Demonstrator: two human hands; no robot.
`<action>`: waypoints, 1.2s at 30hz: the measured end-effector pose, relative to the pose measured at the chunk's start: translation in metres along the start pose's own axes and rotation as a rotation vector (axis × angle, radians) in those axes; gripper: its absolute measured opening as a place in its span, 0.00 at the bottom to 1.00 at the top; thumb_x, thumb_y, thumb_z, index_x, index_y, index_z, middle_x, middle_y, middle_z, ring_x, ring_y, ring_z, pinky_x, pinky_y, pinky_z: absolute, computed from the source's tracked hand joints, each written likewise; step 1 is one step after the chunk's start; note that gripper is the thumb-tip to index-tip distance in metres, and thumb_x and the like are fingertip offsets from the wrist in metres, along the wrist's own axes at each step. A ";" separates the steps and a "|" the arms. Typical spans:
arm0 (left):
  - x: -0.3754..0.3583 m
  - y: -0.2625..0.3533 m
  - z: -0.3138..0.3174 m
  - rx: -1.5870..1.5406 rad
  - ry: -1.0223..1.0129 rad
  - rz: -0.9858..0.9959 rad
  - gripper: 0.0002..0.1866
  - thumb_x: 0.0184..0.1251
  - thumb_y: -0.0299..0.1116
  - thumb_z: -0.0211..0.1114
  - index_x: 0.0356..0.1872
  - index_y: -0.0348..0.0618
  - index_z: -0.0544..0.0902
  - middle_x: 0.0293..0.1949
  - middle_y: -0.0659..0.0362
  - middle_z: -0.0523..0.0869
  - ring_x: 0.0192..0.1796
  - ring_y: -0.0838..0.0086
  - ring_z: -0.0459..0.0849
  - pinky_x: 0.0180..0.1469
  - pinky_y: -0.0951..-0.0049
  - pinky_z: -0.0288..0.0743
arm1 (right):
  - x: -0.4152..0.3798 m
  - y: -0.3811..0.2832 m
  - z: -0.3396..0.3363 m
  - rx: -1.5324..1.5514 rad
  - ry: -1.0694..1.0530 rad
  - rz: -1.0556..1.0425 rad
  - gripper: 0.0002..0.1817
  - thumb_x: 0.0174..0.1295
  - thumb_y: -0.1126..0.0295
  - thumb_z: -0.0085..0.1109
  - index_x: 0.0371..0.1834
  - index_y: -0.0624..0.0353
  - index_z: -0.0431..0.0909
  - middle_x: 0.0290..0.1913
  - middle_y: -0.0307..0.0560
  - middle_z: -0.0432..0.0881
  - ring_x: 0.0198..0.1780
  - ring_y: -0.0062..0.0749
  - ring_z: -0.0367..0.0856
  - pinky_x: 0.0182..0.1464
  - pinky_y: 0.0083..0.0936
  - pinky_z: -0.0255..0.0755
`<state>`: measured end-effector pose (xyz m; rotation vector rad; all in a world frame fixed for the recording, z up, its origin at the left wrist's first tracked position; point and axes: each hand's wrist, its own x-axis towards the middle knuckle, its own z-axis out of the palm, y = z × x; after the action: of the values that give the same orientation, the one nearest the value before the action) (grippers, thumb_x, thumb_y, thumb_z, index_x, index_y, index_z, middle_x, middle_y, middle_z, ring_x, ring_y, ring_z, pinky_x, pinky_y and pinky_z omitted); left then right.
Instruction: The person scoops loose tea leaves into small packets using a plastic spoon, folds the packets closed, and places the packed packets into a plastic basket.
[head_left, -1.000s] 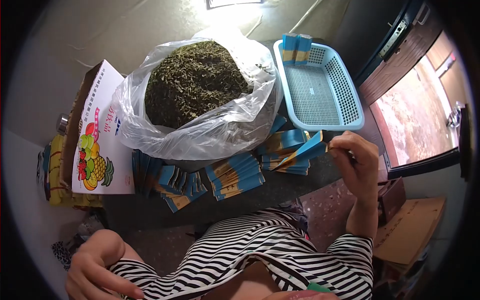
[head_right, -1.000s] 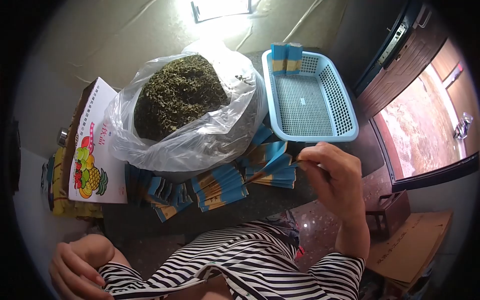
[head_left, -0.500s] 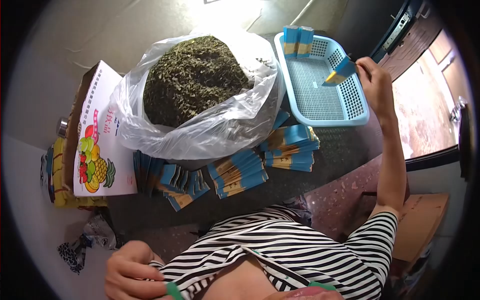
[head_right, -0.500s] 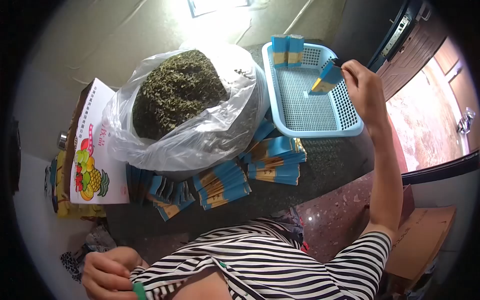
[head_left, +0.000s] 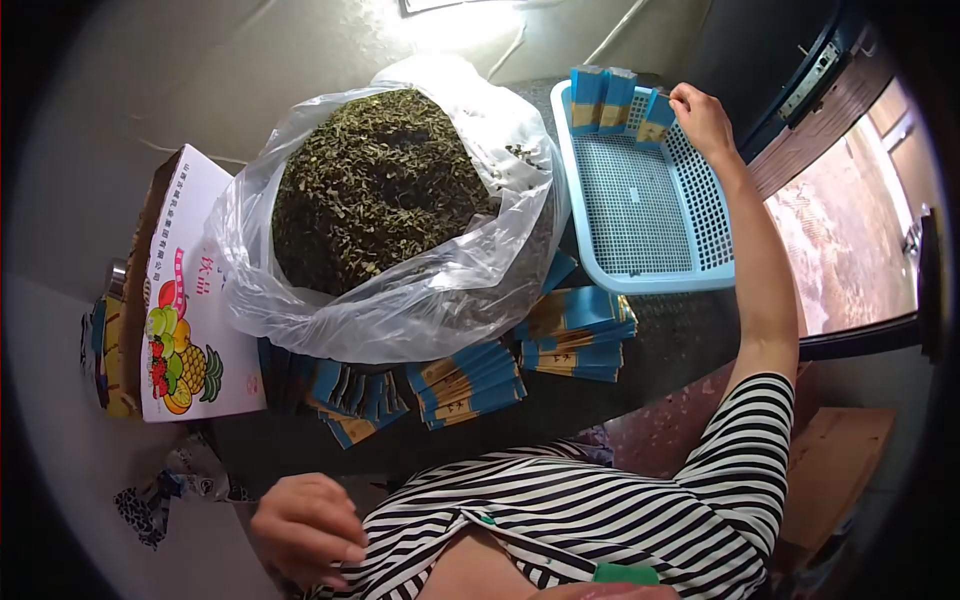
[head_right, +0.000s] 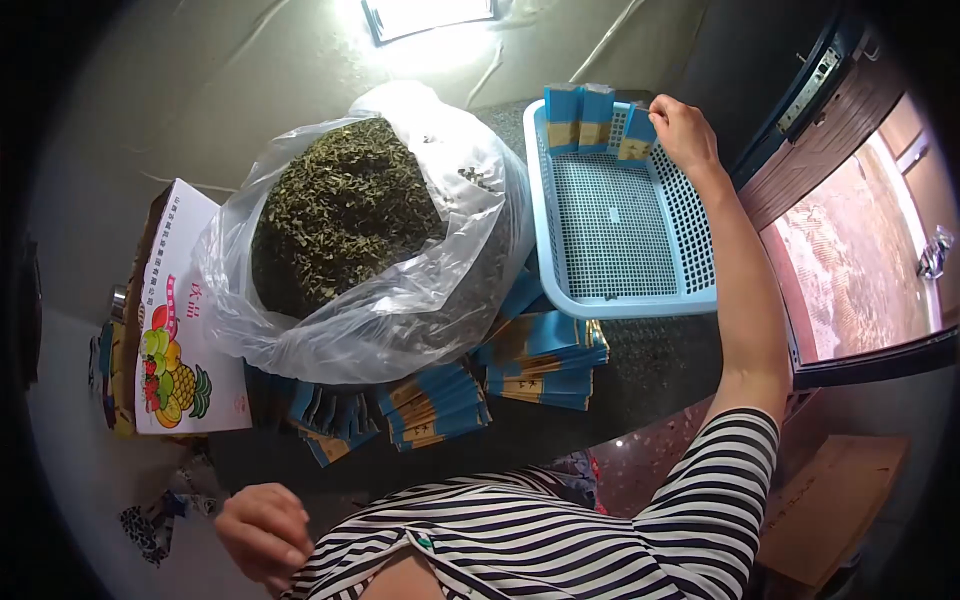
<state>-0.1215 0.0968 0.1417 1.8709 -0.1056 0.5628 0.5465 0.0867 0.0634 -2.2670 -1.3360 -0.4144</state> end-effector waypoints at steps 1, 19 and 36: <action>0.005 -0.009 0.007 -0.054 0.046 0.009 0.16 0.56 0.37 0.75 0.40 0.36 0.88 0.36 0.52 0.89 0.34 0.64 0.87 0.38 0.67 0.77 | 0.004 0.000 0.002 -0.002 0.005 0.019 0.09 0.67 0.66 0.60 0.44 0.56 0.83 0.39 0.51 0.89 0.43 0.51 0.88 0.45 0.42 0.80; 0.018 -0.059 0.020 -0.201 0.044 -0.160 0.19 0.60 0.37 0.78 0.47 0.35 0.87 0.40 0.47 0.88 0.36 0.60 0.87 0.38 0.67 0.79 | 0.042 -0.005 0.003 0.085 -0.199 0.085 0.10 0.69 0.65 0.57 0.45 0.59 0.82 0.40 0.53 0.88 0.45 0.47 0.87 0.49 0.40 0.78; 0.014 -0.073 0.032 -0.333 0.006 -0.376 0.18 0.60 0.28 0.76 0.50 0.32 0.86 0.45 0.45 0.87 0.47 0.60 0.87 0.50 0.66 0.80 | 0.021 -0.004 -0.028 0.117 -0.057 0.081 0.14 0.67 0.63 0.63 0.50 0.56 0.84 0.43 0.54 0.89 0.46 0.47 0.89 0.49 0.37 0.80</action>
<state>-0.0740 0.0979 0.0769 1.5140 0.1477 0.2706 0.5527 0.0888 0.0986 -2.2420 -1.2571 -0.2401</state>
